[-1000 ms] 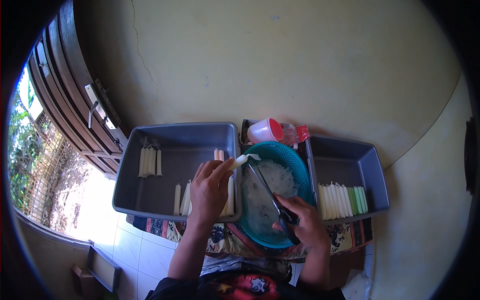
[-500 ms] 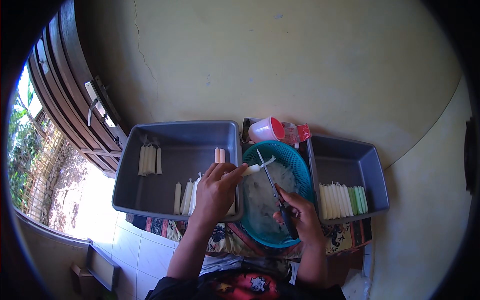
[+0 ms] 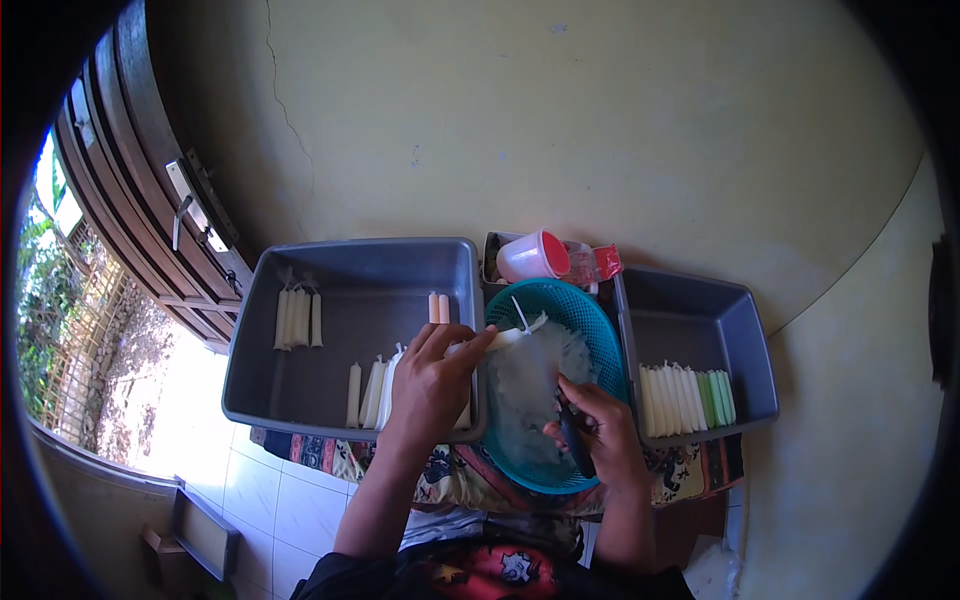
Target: The person packages ice pops by taking individual frozen tubes from a large bin and placing them into a grey sorting tray, repeatedly handling and organizing them.
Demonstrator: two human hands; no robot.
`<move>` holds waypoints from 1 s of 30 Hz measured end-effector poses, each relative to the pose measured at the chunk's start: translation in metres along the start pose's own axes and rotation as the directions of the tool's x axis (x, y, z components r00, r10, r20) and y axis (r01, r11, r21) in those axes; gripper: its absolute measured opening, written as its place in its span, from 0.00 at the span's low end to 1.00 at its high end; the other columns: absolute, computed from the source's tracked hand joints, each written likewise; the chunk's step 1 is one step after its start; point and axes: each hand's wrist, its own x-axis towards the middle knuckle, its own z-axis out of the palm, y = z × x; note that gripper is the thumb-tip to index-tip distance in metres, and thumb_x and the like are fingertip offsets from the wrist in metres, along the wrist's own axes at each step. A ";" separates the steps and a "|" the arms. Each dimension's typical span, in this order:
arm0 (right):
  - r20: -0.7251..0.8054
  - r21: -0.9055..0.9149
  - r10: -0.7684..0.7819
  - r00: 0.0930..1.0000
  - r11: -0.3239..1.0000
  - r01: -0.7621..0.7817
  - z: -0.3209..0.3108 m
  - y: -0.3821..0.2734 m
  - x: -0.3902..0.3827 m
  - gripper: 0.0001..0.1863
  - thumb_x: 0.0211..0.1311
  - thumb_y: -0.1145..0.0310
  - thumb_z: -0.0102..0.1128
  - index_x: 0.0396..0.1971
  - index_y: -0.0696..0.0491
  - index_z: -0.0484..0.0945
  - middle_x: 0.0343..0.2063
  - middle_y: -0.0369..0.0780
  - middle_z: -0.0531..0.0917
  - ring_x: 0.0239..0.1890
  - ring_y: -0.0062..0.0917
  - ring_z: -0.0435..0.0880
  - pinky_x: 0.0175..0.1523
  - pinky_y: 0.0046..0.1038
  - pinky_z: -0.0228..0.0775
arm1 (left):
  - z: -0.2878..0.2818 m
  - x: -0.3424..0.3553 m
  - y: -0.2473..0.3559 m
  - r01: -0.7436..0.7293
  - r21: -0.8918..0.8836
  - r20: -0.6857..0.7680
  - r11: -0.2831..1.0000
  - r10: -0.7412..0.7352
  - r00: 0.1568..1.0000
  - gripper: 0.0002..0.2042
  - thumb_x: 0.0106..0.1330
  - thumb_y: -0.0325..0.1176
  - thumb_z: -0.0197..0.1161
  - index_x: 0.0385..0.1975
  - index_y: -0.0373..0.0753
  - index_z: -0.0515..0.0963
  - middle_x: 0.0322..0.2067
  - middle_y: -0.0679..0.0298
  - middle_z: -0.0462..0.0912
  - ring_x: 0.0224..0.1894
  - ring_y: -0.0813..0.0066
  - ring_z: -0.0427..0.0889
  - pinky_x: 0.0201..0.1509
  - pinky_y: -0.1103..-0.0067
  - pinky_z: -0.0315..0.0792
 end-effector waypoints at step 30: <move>-0.061 0.136 0.112 0.992 0.985 -0.102 0.007 -0.005 -0.003 0.40 0.63 0.73 0.82 0.76 0.47 0.77 0.33 0.36 0.80 0.23 0.16 0.81 0.28 0.27 0.76 | 0.000 -0.001 -0.001 -0.005 0.014 0.007 1.000 0.005 1.000 0.19 0.64 0.21 0.73 0.54 0.46 0.92 0.42 0.61 0.89 0.45 0.58 0.88 0.49 0.63 0.83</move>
